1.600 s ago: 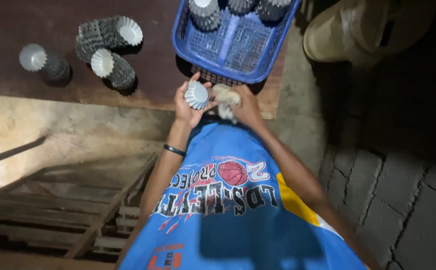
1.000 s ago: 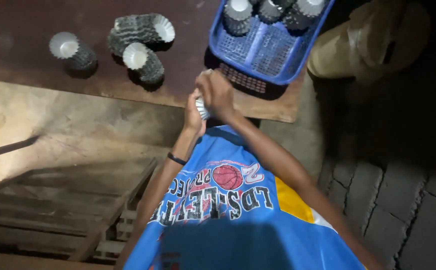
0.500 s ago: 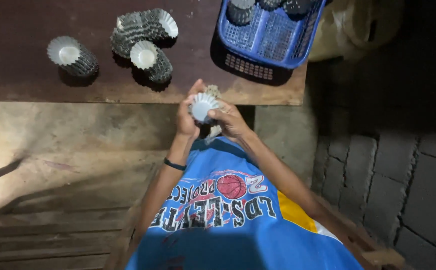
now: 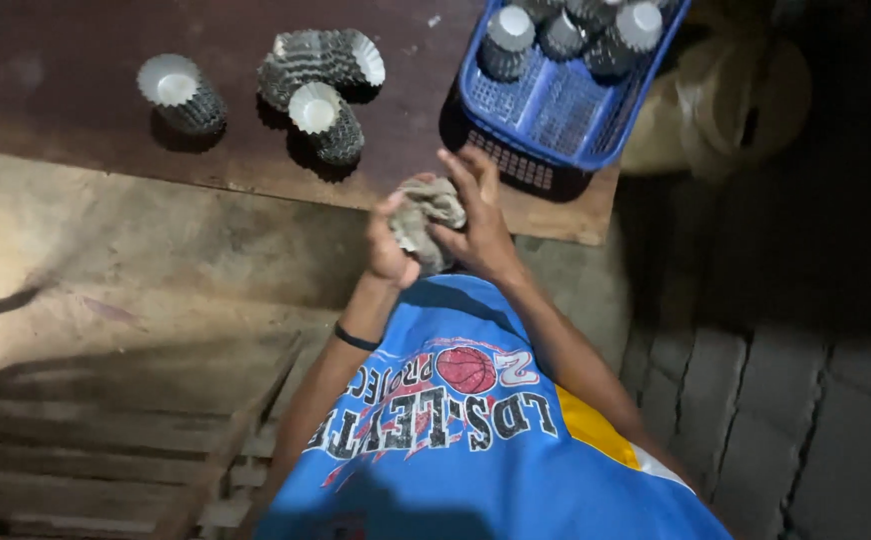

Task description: The person wipes small, dark, gear-shaped metal parts with a cloth, one at a time, and places them into a blue plastic basket. The person repeats this process for several parts throughout the clip.

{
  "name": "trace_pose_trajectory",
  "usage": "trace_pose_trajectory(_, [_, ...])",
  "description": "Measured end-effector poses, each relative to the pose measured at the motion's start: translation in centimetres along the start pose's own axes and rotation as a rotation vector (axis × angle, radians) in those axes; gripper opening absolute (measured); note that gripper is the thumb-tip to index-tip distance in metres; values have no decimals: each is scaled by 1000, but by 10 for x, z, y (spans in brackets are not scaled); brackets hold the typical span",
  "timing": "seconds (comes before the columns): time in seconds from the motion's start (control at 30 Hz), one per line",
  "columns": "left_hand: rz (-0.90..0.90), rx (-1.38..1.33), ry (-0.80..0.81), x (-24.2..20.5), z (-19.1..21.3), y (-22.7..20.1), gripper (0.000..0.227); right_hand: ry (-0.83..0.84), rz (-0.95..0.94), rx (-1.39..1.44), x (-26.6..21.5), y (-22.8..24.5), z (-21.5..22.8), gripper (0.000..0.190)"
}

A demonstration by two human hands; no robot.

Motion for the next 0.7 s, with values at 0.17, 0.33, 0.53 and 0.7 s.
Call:
trace_pose_trajectory(0.17, [-26,-156,-56,28,-9,50,50,-143,138,-159,-5,-41,46,59])
trace_pose_trajectory(0.33, [-84,-190,-148,26,-59,75,47,-316,252,-178,-14,-58,103,49])
trace_pose_trajectory(0.53, [-386,370,-169,4,-121,90,47,-121,431,-364,-27,-72,99,68])
trace_pose_trajectory(0.7, [-470,393,-182,-4,-131,98,42,299,368,-565,-27,-51,146,23])
Point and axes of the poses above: each hand's wrist, its own x-axis towards the middle knuckle, its own z-axis out of the back of the hand, y = z × x, the point moved 5 cm from there along x, towards the middle knuckle, and after that the axes turned 8 degrees about -z, right-handed, at the moved point
